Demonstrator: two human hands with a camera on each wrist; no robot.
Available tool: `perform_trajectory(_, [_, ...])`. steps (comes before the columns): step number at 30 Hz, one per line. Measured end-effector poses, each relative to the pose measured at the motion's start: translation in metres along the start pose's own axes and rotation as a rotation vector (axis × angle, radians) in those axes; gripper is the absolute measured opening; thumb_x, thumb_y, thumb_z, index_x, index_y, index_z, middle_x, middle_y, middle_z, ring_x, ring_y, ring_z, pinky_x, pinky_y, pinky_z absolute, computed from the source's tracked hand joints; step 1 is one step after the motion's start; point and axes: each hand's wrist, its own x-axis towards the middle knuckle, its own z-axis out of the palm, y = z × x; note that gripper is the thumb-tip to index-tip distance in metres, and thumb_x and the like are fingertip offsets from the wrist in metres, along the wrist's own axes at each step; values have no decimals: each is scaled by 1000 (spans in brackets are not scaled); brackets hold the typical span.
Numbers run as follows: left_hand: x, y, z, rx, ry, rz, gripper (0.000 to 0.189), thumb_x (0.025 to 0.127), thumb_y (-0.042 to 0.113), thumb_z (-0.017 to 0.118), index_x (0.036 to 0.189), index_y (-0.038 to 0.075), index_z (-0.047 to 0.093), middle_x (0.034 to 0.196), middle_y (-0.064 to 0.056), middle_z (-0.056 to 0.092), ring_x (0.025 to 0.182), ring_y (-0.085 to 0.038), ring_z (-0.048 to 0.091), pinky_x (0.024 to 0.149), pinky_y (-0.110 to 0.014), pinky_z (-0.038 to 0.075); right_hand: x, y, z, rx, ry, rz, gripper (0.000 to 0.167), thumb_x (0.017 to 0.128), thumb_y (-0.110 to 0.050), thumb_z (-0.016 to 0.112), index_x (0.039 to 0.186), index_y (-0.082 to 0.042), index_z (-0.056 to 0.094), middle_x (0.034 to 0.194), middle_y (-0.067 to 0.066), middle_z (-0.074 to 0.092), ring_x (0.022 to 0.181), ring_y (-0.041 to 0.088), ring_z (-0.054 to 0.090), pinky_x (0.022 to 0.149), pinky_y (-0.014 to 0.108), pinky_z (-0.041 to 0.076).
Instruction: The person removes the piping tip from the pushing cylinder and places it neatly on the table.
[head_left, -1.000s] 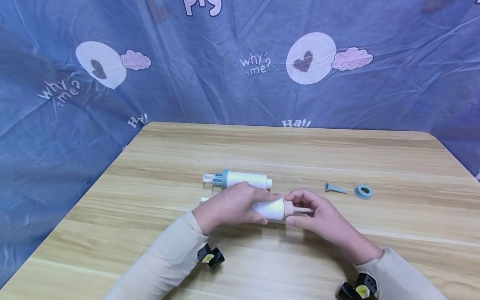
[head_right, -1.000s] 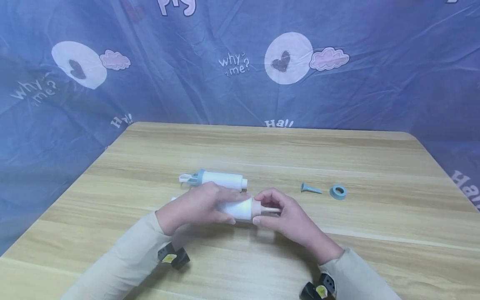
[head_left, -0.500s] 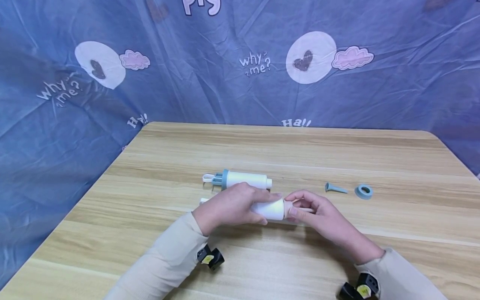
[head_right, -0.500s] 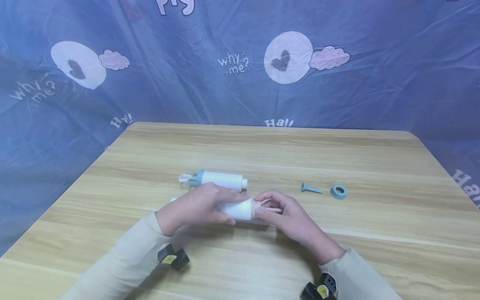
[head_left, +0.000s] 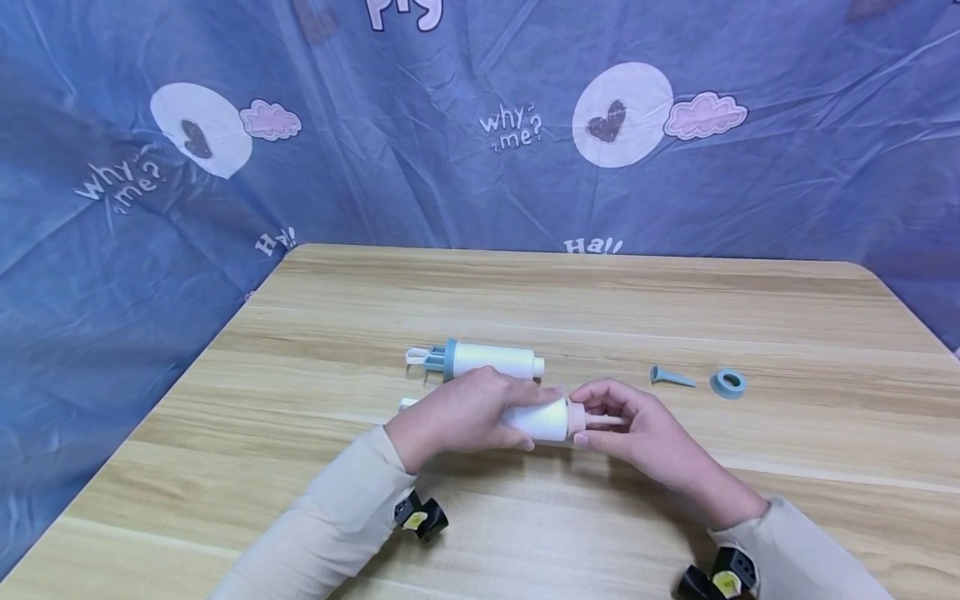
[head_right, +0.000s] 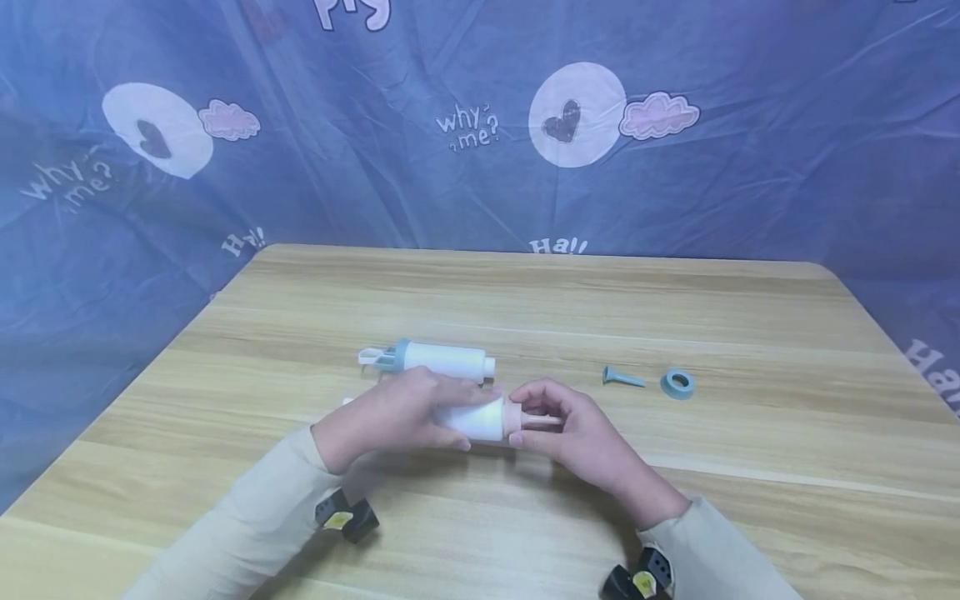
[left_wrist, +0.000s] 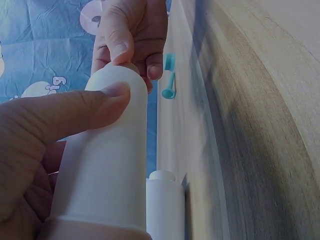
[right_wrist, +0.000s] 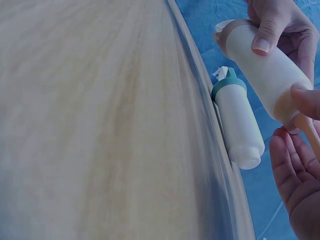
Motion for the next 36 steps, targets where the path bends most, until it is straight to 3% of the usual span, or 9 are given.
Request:
perform_trajectory(4, [-1,0,1,7,6,12,60,74,27,77,129,14,56,124,-3,60,108,-18,60,91,-26,46,0,1,0,-33,11,-3,37,76,-9,74,109,-4,57,105,13,62,92,11,61,77,27,52])
perform_trajectory(12, [-1,0,1,0,14,17,60,73,26,78,128,13,57,123,-3,61,107,-18,60,91,-25,46,1,2,0,31,-25,17,39,77,-7,73,111,0,55,108,19,61,92,11,63,76,28,54])
perform_trajectory(18, [-1,0,1,-6,16,20,61,73,26,77,128,13,56,122,-4,62,104,-18,61,90,-25,47,0,2,0,26,-43,21,39,78,-9,72,112,0,55,102,17,63,87,13,63,75,27,53])
perform_trajectory(23, [-1,0,1,-6,11,13,61,73,27,77,129,14,56,122,-5,62,104,-18,61,90,-25,47,0,1,0,31,-66,19,34,85,-11,65,115,0,53,100,17,63,86,14,63,74,27,53])
perform_trajectory(27, [0,0,2,0,8,16,61,74,27,77,129,13,56,122,-5,62,105,-17,61,90,-25,46,0,1,-1,54,-65,32,30,89,-11,60,115,1,52,99,18,62,85,14,63,72,29,53])
perform_trajectory(36, [1,1,1,0,-2,11,59,75,28,76,129,15,56,121,-2,63,103,-14,61,87,-25,47,0,1,0,63,-35,39,31,87,-10,63,113,2,53,98,18,63,84,14,63,72,28,53])
